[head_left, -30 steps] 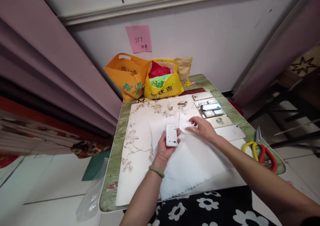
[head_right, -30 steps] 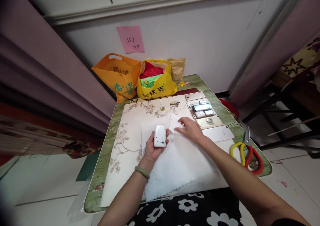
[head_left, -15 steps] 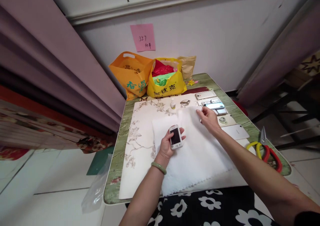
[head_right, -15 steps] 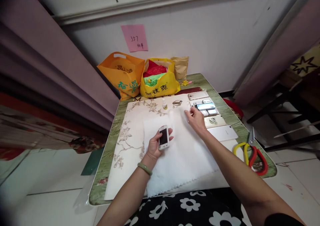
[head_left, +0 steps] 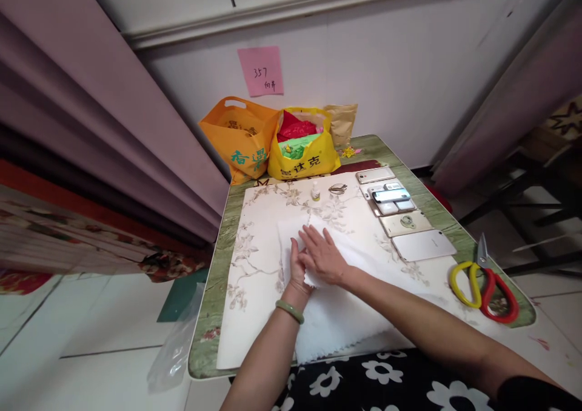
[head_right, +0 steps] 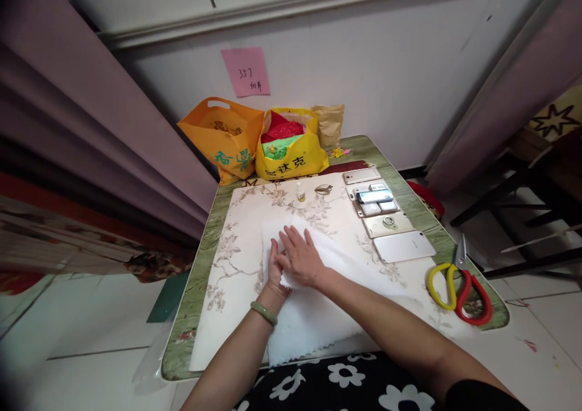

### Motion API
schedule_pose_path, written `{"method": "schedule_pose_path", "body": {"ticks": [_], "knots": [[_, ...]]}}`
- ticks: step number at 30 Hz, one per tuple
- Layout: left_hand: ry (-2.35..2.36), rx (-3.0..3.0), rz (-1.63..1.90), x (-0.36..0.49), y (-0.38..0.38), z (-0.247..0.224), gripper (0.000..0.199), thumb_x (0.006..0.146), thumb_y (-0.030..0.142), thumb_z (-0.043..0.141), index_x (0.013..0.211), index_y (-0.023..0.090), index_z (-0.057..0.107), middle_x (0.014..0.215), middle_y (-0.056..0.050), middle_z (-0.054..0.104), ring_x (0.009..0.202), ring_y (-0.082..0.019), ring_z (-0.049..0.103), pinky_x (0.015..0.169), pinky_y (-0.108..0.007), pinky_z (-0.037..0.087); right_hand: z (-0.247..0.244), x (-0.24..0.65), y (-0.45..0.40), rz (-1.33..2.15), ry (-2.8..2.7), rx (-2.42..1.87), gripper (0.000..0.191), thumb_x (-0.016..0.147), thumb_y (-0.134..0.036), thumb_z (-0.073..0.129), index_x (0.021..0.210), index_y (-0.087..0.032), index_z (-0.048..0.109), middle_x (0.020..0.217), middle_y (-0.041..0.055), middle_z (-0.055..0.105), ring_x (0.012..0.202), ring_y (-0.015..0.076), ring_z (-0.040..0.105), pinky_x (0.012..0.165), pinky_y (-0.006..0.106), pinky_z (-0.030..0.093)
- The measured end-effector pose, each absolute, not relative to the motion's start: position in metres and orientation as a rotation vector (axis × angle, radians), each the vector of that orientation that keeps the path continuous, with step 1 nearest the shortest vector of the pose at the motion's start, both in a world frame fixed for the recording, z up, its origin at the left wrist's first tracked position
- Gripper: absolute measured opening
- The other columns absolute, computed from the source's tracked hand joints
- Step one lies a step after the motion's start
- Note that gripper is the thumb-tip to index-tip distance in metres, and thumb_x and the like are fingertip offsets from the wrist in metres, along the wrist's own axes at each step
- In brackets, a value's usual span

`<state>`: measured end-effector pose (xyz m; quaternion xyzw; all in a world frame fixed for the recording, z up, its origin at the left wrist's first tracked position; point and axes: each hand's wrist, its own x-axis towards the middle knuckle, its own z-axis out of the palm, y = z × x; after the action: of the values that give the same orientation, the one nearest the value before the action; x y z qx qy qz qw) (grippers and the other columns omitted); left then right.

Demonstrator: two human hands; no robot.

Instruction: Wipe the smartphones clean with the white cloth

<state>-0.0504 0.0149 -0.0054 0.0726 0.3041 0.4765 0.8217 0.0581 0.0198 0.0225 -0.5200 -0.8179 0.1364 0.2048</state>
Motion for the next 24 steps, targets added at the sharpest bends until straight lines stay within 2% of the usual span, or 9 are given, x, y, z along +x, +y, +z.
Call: {"method": "schedule_pose_path", "body": {"ticks": [2,5,10,13,16,19,24], "knots": [[0.613,0.134,1.041,-0.049,0.017,-0.006,0.062,0.086,0.066,0.045,0.129,0.023,0.057,0.122,-0.01,0.067,0.12,-0.031,0.058,0.099,-0.047,0.046,0.016,0.047,0.021,0.382,-2.365,-1.489,0.063,0.098,-0.054,0.03,0.151,-0.018,0.032,0.158,0.0095,0.025,0.147,0.0268,0.016,0.118,0.053,0.007],[0.538,0.092,1.028,-0.046,0.021,-0.006,0.062,0.087,0.067,0.043,0.131,0.026,0.054,0.13,-0.009,0.062,0.127,-0.03,0.052,0.104,-0.048,0.042,0.013,0.043,0.032,0.381,-2.393,-1.555,0.065,0.098,-0.056,0.025,0.153,-0.021,0.025,0.159,0.0081,0.019,0.148,0.0259,0.013,0.118,0.053,0.007],[0.639,-0.001,1.056,-0.041,0.022,0.0,0.062,0.083,0.066,0.052,0.126,0.022,0.056,0.13,-0.013,0.061,0.126,-0.034,0.052,0.102,-0.056,0.04,0.012,0.055,0.062,0.353,-2.312,-1.669,0.062,0.1,-0.053,0.023,0.153,-0.02,0.025,0.16,0.0107,0.017,0.148,0.027,0.009,0.117,0.055,0.005],[0.586,0.026,1.056,-0.038,0.019,0.006,0.066,0.084,0.069,0.046,0.126,0.019,0.057,0.132,-0.016,0.06,0.127,-0.036,0.051,0.104,-0.058,0.037,0.007,0.068,0.071,0.301,-2.235,-1.788,0.061,0.101,-0.049,0.023,0.153,-0.017,0.025,0.16,0.0126,0.016,0.148,0.0285,0.008,0.116,0.057,0.003],[0.497,0.057,1.027,-0.036,0.017,0.01,0.073,0.084,0.072,0.04,0.128,0.015,0.056,0.133,-0.018,0.059,0.129,-0.036,0.048,0.106,-0.057,0.035,0.001,0.079,0.062,0.172,-2.181,-1.827,0.06,0.101,-0.046,0.026,0.153,-0.016,0.025,0.16,0.0138,0.014,0.148,0.0292,0.005,0.116,0.057,0.0],[0.494,0.069,1.014,-0.037,0.017,0.007,0.078,0.082,0.074,0.041,0.129,0.014,0.056,0.132,-0.019,0.059,0.13,-0.037,0.047,0.107,-0.054,0.036,0.0,0.081,0.039,0.101,-2.201,-1.774,0.06,0.101,-0.044,0.028,0.153,-0.017,0.024,0.161,0.0131,0.012,0.148,0.0294,0.004,0.116,0.058,-0.001],[0.65,0.106,1.006,-0.046,0.017,-0.004,0.068,0.083,0.07,0.047,0.125,0.017,0.06,0.125,-0.014,0.065,0.128,-0.034,0.051,0.106,-0.049,0.039,0.009,0.059,0.011,0.241,-2.372,-1.559,0.061,0.1,-0.05,0.025,0.154,-0.024,0.019,0.161,0.0087,0.013,0.148,0.0268,0.007,0.117,0.056,0.0]]}}
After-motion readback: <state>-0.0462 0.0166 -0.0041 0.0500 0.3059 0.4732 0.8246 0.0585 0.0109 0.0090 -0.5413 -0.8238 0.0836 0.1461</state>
